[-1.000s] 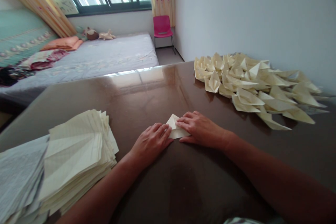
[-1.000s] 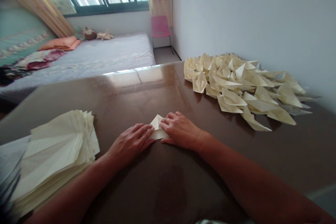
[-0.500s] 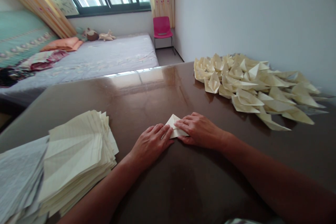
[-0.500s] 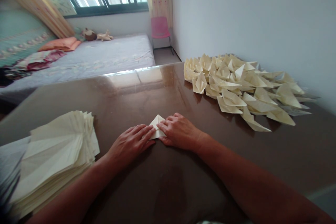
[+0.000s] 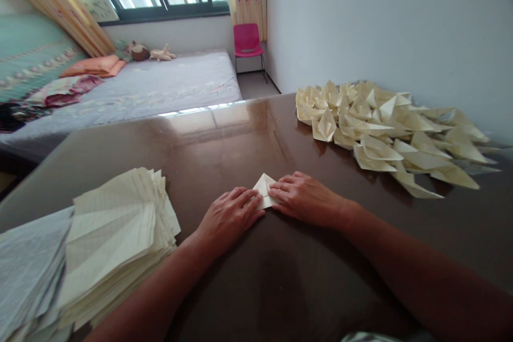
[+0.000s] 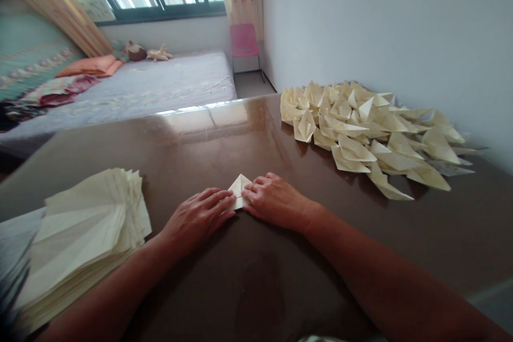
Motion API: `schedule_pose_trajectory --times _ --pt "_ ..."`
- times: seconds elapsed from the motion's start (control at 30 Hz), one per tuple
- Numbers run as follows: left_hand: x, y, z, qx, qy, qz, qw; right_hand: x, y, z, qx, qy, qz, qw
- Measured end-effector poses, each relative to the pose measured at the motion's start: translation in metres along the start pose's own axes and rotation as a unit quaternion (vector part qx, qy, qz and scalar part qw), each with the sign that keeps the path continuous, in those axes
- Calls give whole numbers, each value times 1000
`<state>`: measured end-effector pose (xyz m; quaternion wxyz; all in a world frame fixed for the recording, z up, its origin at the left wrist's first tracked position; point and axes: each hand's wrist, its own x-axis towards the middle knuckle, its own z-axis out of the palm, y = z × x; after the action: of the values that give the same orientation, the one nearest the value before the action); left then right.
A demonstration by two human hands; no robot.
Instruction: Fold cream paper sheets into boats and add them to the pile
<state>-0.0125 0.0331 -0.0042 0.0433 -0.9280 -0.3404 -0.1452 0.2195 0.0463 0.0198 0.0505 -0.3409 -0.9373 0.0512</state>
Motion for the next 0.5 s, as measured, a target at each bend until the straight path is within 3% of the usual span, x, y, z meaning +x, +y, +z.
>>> schedule_pose_trajectory --times 0.5 --pt "-1 0 -1 48 7 33 998 -2 6 1 17 3 -27 999"
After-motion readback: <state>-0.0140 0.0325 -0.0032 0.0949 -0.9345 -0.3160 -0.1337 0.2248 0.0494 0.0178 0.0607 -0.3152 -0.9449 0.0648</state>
